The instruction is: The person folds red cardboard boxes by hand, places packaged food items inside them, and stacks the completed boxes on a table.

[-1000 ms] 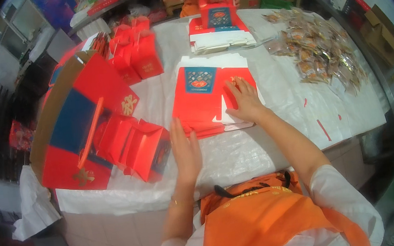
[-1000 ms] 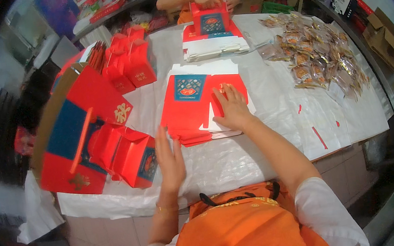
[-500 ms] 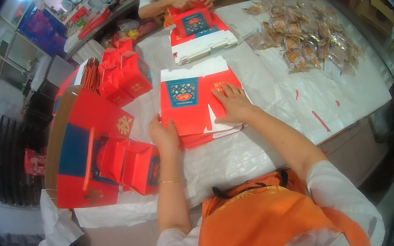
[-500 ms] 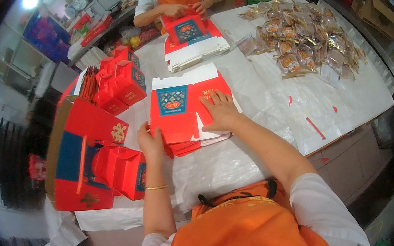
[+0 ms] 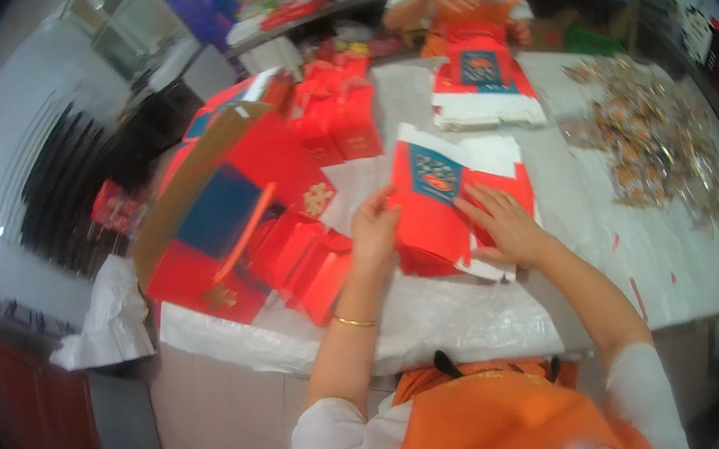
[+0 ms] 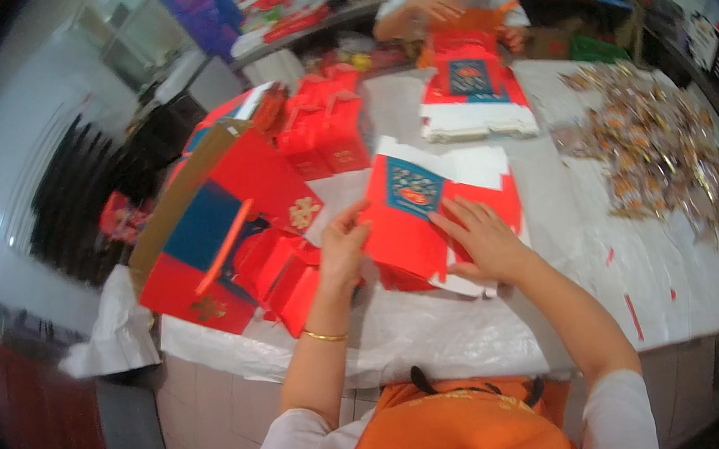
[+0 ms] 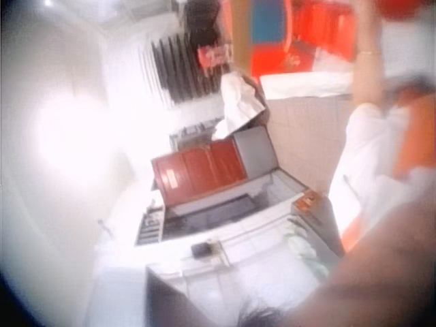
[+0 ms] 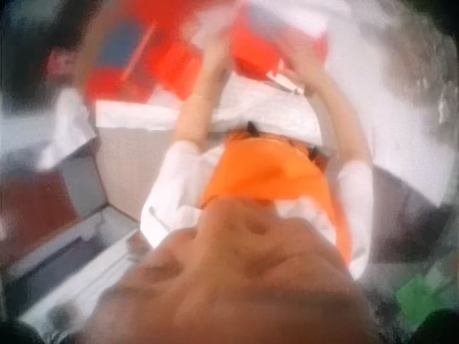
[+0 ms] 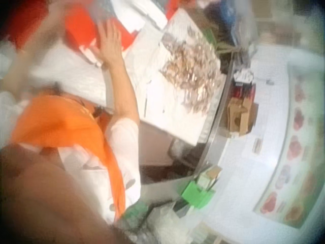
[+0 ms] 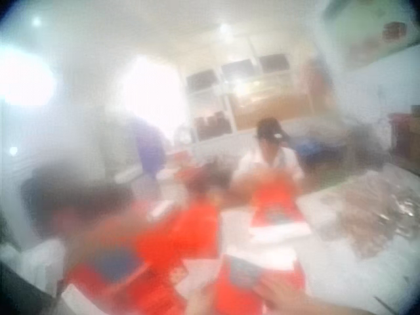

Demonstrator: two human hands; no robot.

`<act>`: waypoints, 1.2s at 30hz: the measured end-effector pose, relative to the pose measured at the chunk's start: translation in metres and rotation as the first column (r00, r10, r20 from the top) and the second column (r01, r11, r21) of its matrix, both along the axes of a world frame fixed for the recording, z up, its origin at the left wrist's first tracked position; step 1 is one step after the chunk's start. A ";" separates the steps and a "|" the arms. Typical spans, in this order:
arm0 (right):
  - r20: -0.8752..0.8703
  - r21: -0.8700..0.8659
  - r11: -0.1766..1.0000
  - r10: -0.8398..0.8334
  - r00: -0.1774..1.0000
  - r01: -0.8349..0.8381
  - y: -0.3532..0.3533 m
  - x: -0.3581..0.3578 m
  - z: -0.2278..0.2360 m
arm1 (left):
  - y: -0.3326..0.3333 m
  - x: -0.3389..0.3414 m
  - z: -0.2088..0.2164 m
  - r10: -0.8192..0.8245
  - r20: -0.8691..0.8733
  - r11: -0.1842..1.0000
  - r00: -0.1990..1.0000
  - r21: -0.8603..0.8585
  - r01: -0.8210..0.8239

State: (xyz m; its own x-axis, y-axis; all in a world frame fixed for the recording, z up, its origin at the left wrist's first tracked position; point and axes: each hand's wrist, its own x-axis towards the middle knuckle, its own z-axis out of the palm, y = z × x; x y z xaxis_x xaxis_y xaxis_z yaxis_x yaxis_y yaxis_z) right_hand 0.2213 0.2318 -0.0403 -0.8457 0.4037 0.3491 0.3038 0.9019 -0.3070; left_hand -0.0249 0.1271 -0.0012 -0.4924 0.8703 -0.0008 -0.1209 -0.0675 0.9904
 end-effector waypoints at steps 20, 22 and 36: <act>-0.094 0.276 0.956 -0.073 0.993 0.097 -0.024 -0.004 0.038 | -0.223 -0.220 0.131 0.235 -0.885 0.612 -0.402 0.456 -0.646; -0.093 0.279 0.957 -0.057 0.994 0.081 -0.020 0.000 0.025 | -0.252 -0.262 0.137 -0.100 -0.994 0.608 -0.037 -0.031 -0.793; -0.067 0.301 0.942 -0.138 0.988 0.152 -0.015 0.014 0.001 | -0.352 -0.225 0.186 0.175 -0.957 0.546 -0.230 0.289 -0.787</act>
